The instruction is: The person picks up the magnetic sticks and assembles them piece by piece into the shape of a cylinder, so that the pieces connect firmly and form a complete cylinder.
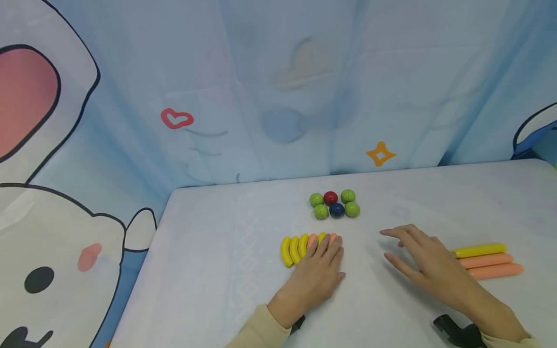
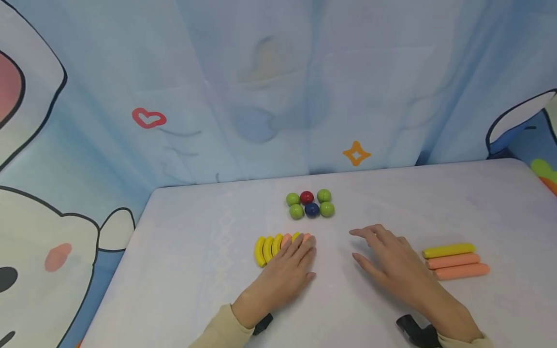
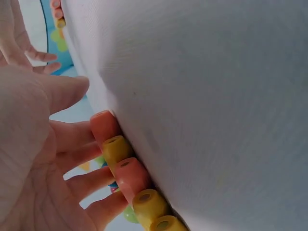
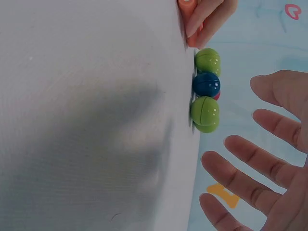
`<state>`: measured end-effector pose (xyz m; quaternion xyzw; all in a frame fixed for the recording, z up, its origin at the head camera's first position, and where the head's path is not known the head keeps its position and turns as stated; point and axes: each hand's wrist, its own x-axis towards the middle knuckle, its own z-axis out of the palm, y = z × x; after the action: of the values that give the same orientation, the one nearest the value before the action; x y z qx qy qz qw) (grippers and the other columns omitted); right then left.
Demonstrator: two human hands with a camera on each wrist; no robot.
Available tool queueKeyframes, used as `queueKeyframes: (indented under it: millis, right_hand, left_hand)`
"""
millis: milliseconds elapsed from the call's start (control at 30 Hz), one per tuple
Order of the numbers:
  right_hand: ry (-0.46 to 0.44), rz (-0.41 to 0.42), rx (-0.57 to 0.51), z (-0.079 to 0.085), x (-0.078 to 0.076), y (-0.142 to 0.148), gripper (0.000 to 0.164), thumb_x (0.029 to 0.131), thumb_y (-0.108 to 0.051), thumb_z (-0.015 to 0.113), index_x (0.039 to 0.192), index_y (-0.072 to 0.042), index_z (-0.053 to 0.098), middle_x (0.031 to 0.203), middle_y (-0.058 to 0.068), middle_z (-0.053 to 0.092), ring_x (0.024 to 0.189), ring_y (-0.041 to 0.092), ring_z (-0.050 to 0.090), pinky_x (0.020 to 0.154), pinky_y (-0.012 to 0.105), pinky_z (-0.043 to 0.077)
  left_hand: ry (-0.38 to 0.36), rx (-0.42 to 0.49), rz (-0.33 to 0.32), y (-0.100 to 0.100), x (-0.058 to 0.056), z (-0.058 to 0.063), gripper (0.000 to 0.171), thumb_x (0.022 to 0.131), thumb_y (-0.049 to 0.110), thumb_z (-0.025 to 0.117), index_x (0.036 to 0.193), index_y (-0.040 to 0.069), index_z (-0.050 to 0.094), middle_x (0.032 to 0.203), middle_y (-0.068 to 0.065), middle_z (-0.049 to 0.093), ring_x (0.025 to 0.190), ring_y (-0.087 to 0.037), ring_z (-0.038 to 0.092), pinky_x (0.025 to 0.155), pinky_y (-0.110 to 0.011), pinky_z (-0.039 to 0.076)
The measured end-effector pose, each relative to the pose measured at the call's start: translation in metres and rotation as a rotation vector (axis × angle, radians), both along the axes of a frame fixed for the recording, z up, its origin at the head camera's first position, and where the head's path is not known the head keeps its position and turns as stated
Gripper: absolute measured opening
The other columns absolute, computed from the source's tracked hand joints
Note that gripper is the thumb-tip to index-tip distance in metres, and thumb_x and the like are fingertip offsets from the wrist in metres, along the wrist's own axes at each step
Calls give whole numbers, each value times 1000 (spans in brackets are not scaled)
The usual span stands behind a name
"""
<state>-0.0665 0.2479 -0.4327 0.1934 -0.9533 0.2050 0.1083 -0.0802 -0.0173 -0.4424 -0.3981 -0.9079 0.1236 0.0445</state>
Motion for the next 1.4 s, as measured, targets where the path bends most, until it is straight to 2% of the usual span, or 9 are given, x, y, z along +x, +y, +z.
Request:
queueKeyframes:
  millis: [133,367,633,1000,1400]
  right_hand:
    - [-6,6,8,2,0,-2,51,88,-20,85,134,-14,63,121,5,65,92,18,63,73,48,50]
    - [-43,24,16,3,1,-8,49,89,-20,85,132,-14,64,119,4,65,91,16,63,74,47,51]
    - [-97,31,15,5,-2,-15,46,91,-21,82,132,-13,64,118,4,64,92,16,63,77,47,50]
    - [-135,37,19,2,-1,-16,45,91,-19,82,132,-13,64,119,4,64,92,15,62,78,46,50]
    - [-144,56,21,0,-2,-18,43,92,-20,81,132,-14,65,121,4,63,93,14,61,78,45,49]
  left_hand:
    - [-35,-25,42,-2,3,2,59,112,46,42,157,8,46,168,-6,34,154,-26,32,124,-38,30]
    - [-79,-27,91,-8,4,0,64,111,51,40,160,9,42,170,-6,30,157,-27,26,126,-47,24]
    - [-143,8,112,-34,1,-1,66,111,50,42,161,7,38,172,-8,26,159,-28,21,127,-49,21]
    - [-205,90,159,-78,-1,-2,66,111,43,48,162,3,34,172,-10,24,159,-30,18,127,-49,19]
    - [-279,239,150,-110,-4,-3,67,112,42,47,162,0,32,172,-14,22,160,-32,17,128,-52,16]
